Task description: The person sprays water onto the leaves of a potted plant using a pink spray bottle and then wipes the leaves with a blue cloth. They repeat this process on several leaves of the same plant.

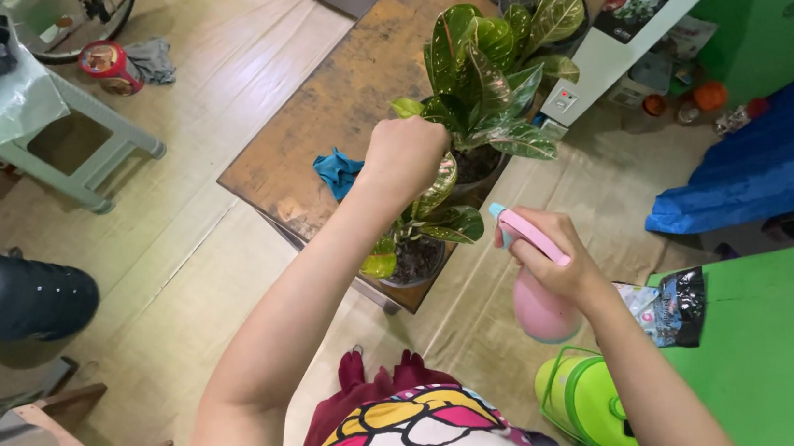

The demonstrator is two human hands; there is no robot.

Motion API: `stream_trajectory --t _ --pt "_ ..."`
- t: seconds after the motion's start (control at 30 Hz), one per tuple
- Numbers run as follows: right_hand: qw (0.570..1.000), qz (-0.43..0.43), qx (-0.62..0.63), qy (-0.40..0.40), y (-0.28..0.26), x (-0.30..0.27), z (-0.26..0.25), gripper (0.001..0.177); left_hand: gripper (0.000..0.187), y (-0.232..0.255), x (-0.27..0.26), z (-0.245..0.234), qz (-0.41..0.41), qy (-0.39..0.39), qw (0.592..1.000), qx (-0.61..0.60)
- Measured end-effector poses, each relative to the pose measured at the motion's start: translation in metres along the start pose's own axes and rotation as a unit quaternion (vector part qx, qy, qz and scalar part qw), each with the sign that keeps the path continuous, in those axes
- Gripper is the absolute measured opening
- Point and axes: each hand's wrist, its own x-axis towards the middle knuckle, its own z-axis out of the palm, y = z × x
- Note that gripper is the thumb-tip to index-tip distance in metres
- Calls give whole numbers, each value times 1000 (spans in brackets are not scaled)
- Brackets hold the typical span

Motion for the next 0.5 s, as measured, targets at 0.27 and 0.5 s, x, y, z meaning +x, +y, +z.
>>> stream_trajectory --t 0.27,0.5 --pt "1000 23 -12 0 -10 1 5 6 12 9 -16 -23 -2 7 1000 -15" --pt "999 46 26 -7 -1 -2 13 6 10 8 -22 -30 -1 14 999 -29"
